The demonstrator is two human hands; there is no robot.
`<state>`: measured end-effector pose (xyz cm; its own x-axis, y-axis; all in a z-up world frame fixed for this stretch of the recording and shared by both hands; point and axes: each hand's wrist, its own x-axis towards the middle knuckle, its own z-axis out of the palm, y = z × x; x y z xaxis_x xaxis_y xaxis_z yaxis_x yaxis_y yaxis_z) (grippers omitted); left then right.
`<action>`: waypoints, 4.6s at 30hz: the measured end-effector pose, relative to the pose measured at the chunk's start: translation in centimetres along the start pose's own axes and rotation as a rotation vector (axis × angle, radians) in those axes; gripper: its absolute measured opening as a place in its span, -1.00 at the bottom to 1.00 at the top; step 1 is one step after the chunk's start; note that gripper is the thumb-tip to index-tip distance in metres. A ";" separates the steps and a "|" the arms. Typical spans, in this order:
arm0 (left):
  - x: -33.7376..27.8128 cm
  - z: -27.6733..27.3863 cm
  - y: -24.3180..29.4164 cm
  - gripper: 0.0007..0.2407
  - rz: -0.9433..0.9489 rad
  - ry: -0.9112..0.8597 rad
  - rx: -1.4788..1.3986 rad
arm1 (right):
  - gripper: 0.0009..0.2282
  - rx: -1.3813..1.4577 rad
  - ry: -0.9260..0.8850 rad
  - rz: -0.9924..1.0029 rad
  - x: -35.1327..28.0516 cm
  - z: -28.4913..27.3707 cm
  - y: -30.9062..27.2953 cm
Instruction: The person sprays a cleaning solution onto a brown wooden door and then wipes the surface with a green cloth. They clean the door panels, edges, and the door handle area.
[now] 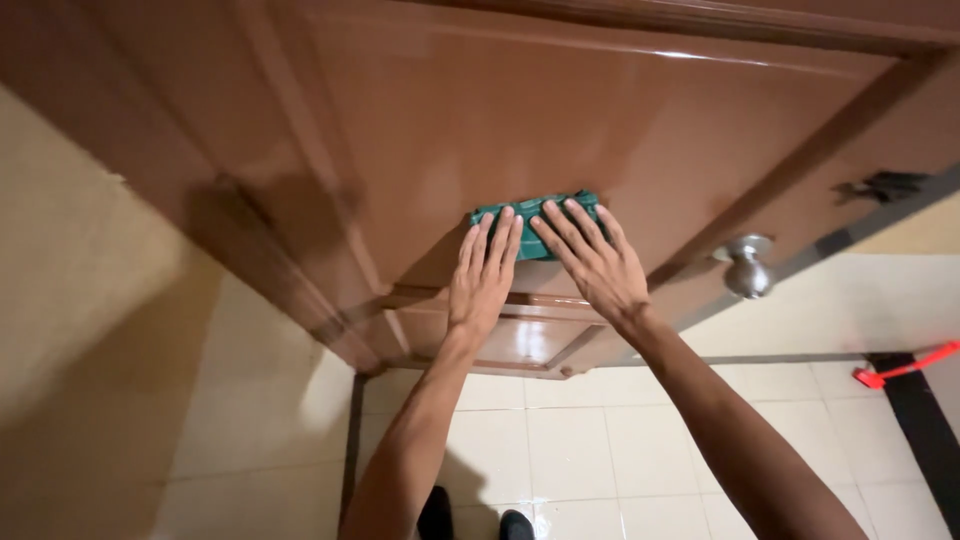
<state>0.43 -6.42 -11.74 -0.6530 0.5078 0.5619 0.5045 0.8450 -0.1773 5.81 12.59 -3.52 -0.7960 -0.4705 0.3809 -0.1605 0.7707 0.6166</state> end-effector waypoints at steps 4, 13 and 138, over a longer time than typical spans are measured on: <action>2.6 -0.4 3.9 -0.41 0.065 0.077 -0.008 | -0.38 -0.007 -0.014 0.071 -3.4 -0.2 3.6; 7.3 -1.9 10.5 -0.46 0.210 0.197 -0.032 | -0.34 0.075 -0.095 0.336 -9.8 3.3 5.9; -15.7 17.8 -2.6 -0.46 -0.134 0.012 -0.265 | -0.43 0.192 -0.065 -0.189 -0.8 12.6 -17.6</action>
<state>-0.71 -13.61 -34.47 -0.7175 0.3913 0.5763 0.5452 0.8304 0.1150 1.93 4.82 -23.36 -0.7758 -0.5903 0.2227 -0.4128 0.7418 0.5285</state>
